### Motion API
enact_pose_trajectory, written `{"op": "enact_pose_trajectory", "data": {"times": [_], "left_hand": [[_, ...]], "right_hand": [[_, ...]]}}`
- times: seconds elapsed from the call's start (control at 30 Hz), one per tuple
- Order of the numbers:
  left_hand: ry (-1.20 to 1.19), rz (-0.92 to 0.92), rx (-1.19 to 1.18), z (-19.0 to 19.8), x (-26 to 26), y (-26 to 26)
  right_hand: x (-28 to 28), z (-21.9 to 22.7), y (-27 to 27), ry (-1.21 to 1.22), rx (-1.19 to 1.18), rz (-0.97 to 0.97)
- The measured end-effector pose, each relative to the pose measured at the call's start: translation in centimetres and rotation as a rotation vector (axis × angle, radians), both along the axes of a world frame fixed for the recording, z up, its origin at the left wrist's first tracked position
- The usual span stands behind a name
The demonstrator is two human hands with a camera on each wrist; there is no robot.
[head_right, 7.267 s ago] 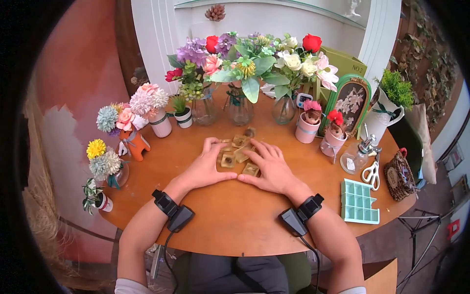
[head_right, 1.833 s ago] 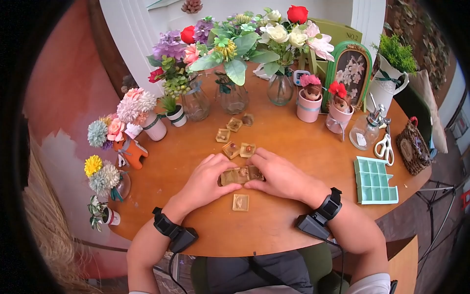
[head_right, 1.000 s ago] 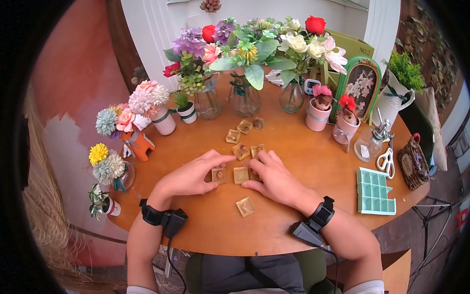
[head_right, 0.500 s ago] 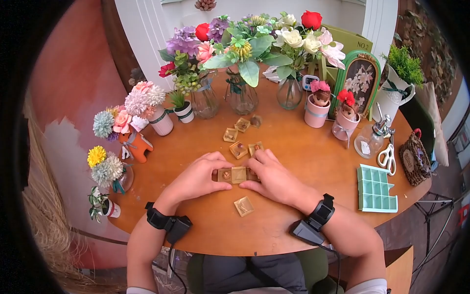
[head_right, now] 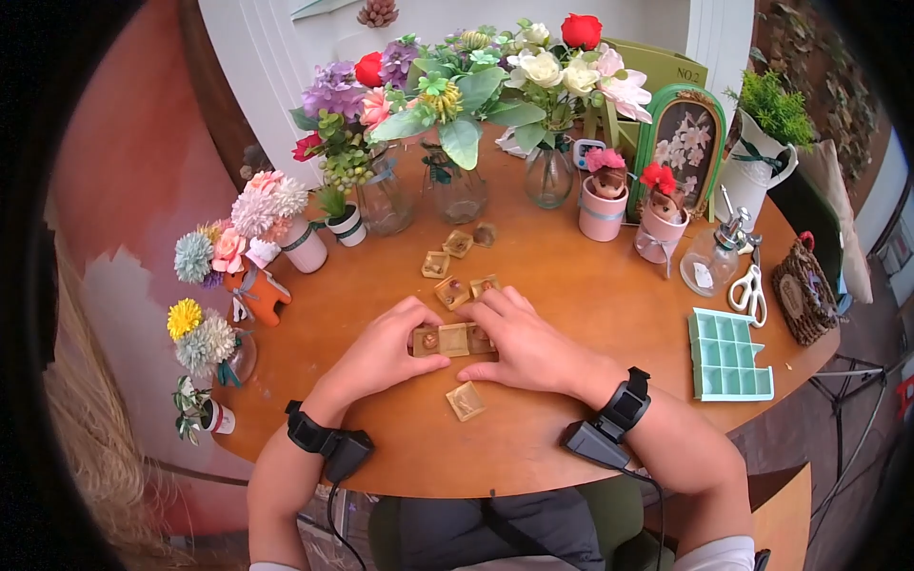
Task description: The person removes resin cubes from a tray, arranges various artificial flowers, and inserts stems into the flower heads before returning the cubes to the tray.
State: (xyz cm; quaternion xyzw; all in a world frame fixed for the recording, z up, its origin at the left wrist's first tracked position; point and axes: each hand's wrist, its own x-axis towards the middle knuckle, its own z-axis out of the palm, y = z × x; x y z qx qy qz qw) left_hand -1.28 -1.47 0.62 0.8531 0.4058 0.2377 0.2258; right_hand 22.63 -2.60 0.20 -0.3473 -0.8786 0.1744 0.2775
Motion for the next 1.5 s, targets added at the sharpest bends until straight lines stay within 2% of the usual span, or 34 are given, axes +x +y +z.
{"op": "enact_pose_trajectory", "data": {"times": [0.17, 0.23, 0.43, 0.77, 0.83, 1.1, 1.2, 1.37, 1.5], "left_hand": [[0.014, -0.050, 0.056, 0.4, -0.3, -0.1], [0.008, -0.051, 0.037, 0.9, -0.4, -0.2], [0.017, -0.025, 0.044, 0.8, 0.0, -0.3], [0.005, -0.029, 0.082, 0.6, -0.1, 0.0], [-0.011, -0.032, 0.069, 0.6, 0.1, -0.1], [-0.030, -0.011, 0.186, -0.2, 0.1, 0.1], [-0.044, 0.002, 0.116, 0.1, 0.2, -0.1], [-0.098, 0.003, 0.144, 1.4, 0.4, -0.4], [-0.024, -0.024, 0.112, 0.3, 0.4, -0.4]], "right_hand": [[2.2, 2.3, -0.4, -0.143, 0.068, -0.006], [3.2, 2.9, -0.2, -0.299, -0.117, -0.036], [3.4, 2.9, -0.1, -0.222, -0.204, -0.053], [3.0, 1.5, 0.5, -0.186, -0.171, -0.090], [2.3, 0.6, 0.4, -0.064, -0.124, -0.060], [1.9, 0.7, 0.3, -0.086, -0.169, -0.102], [2.0, 0.9, 0.2, -0.084, -0.145, -0.091], [2.3, 2.4, -0.3, -0.066, -0.155, -0.101], [2.3, 1.5, -0.2, -0.110, -0.118, -0.063]]}}
